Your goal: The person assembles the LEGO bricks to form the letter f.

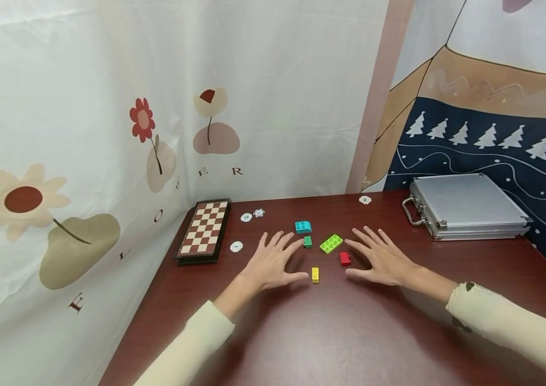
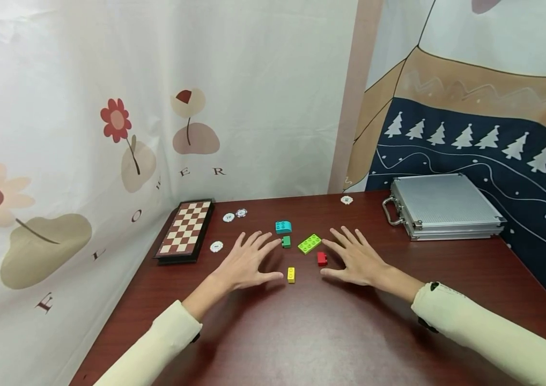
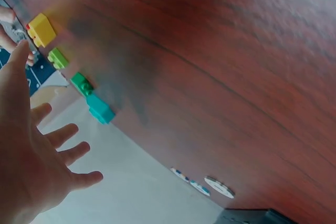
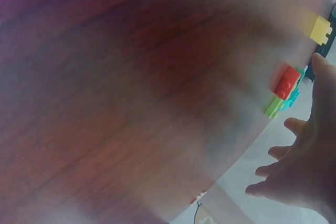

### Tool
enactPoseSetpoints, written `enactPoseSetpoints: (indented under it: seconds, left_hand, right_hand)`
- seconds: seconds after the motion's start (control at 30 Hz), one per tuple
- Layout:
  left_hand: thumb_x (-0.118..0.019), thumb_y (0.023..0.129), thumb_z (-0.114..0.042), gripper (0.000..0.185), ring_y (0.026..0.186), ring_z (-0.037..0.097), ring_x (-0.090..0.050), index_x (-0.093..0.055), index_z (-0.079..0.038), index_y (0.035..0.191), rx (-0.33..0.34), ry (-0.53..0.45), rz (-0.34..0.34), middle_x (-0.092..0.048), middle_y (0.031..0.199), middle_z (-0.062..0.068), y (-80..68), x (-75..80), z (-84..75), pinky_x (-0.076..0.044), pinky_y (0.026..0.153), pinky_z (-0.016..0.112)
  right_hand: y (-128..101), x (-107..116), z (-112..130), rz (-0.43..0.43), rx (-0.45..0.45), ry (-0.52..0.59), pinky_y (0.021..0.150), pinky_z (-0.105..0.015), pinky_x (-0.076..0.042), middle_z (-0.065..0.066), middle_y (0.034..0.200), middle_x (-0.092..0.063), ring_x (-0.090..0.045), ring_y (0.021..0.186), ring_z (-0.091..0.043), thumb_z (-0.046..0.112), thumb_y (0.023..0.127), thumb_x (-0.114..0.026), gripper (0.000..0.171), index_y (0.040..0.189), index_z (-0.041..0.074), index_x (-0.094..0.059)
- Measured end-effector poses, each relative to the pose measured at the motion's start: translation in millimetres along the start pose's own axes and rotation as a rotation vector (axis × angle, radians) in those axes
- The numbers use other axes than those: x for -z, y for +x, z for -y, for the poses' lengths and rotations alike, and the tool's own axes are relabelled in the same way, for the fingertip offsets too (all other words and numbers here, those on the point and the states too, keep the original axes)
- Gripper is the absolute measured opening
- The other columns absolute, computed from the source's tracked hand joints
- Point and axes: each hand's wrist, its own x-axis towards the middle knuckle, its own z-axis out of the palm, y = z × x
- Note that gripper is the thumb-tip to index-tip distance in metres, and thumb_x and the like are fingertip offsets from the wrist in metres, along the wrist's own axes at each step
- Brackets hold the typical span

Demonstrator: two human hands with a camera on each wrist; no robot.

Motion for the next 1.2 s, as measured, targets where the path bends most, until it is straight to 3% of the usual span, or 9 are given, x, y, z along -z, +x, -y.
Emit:
enactPoseSetpoints:
  seconds: [0.37,0.77,0.97,1.2]
  left_hand:
    - [-0.051,0.089,-0.083,0.089,0.148,0.034,-0.038,-0.043,-0.028,0.159,-0.038,-0.002,0.034,-0.045,0.159,0.006,1.2,-8.3,-16.7,-0.026,0.117,0.067]
    - [-0.054,0.096,-0.073,0.072,0.147,0.031,-0.041,-0.051,-0.028,0.153,-0.082,-0.043,0.075,-0.049,0.156,0.004,1.2,-14.5,-27.3,-0.029,0.117,0.063]
    - [-0.061,0.096,-0.065,0.062,0.142,0.024,-0.046,-0.061,-0.026,0.144,-0.086,-0.132,0.069,-0.056,0.149,0.002,2.4,-14.7,-30.2,-0.036,0.115,0.058]
    - [-0.070,0.095,-0.057,0.051,0.136,0.019,-0.051,-0.069,-0.026,0.135,-0.036,-0.290,0.083,-0.062,0.138,-0.001,3.7,-13.4,-31.8,-0.043,0.109,0.048]
  right_hand:
    - [0.7,-0.6,4.3,0.021,-0.001,0.036,0.118,-0.070,-0.020,-0.019,0.162,-0.040,-0.030,0.150,-0.048,0.063,0.092,-0.069,0.077,0.151,0.017,-0.055]
    - [3.6,-5.8,3.3,0.007,0.047,0.040,0.112,-0.064,-0.037,-0.020,0.150,-0.052,-0.047,0.140,-0.043,0.048,0.093,-0.076,0.062,0.143,0.012,-0.063]
    - [7.7,-7.7,4.4,-0.003,0.055,0.054,0.104,-0.059,-0.047,-0.017,0.137,-0.061,-0.057,0.126,-0.035,0.043,0.092,-0.079,0.058,0.138,0.010,-0.067]
    - [13.5,-6.7,4.0,0.011,0.048,0.118,0.092,-0.050,-0.056,-0.012,0.123,-0.067,-0.062,0.109,-0.027,0.034,0.090,-0.083,0.047,0.129,0.011,-0.071]
